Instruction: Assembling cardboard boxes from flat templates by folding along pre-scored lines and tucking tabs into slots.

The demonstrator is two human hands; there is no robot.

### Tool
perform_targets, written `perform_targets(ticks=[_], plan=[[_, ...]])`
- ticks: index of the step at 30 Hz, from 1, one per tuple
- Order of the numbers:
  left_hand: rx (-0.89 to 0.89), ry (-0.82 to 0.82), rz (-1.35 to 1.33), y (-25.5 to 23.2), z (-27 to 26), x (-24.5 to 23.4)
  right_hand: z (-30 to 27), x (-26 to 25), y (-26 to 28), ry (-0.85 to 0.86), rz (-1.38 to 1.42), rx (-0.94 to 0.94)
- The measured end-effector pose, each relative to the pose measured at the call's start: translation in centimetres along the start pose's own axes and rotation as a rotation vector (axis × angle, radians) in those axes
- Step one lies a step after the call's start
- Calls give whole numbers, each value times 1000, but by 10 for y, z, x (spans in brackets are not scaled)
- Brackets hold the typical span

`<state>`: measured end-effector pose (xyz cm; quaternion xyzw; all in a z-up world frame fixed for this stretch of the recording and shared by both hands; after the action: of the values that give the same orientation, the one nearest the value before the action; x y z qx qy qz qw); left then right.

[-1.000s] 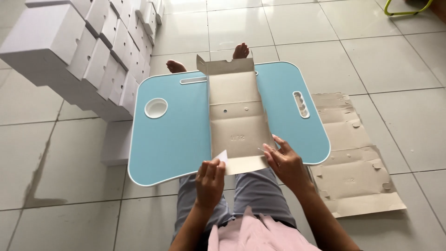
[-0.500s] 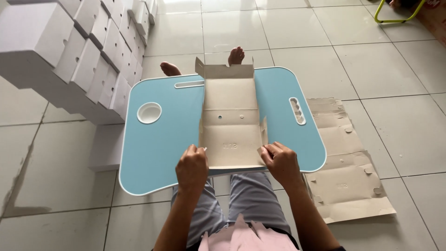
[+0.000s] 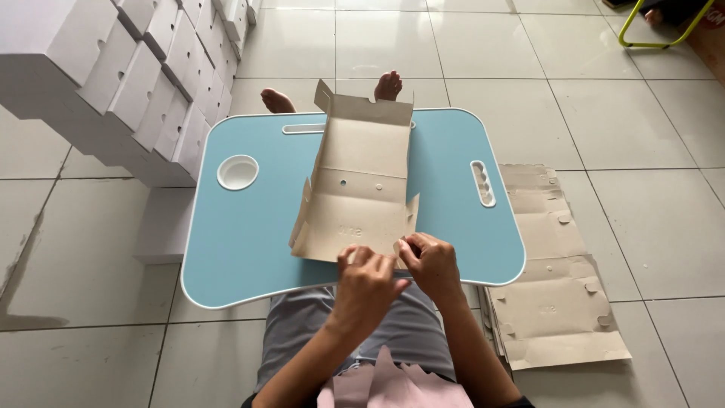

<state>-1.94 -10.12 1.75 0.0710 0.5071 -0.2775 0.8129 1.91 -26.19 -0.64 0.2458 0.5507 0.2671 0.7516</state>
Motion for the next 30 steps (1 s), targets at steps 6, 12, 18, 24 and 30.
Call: perform_targets(ticks=[6, 12, 18, 24, 30], plan=[[-60, -20, -21, -10, -6, 39, -11, 2, -15, 37, 260, 79], [-171, -87, -72, 0, 0, 34, -12, 7, -21, 53, 775, 248], [-220, -67, -122, -2, 9, 26, -5, 7, -14, 46, 965, 257], [-194, -78, -42, -3, 10, 27, -5, 14, -14, 97, 932, 244], [-195, -121, -16, 0, 7, 34, -4, 13, -7, 79, 977, 241]])
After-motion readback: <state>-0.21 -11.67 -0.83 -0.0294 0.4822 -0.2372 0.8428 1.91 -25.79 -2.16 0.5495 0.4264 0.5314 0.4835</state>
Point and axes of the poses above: each hand's wrist, its own z-axis towards the middle knuckle, its own x-axis out of the palm, y = z × x, the point moved 2 cm from there along z, towards the middle knuckle
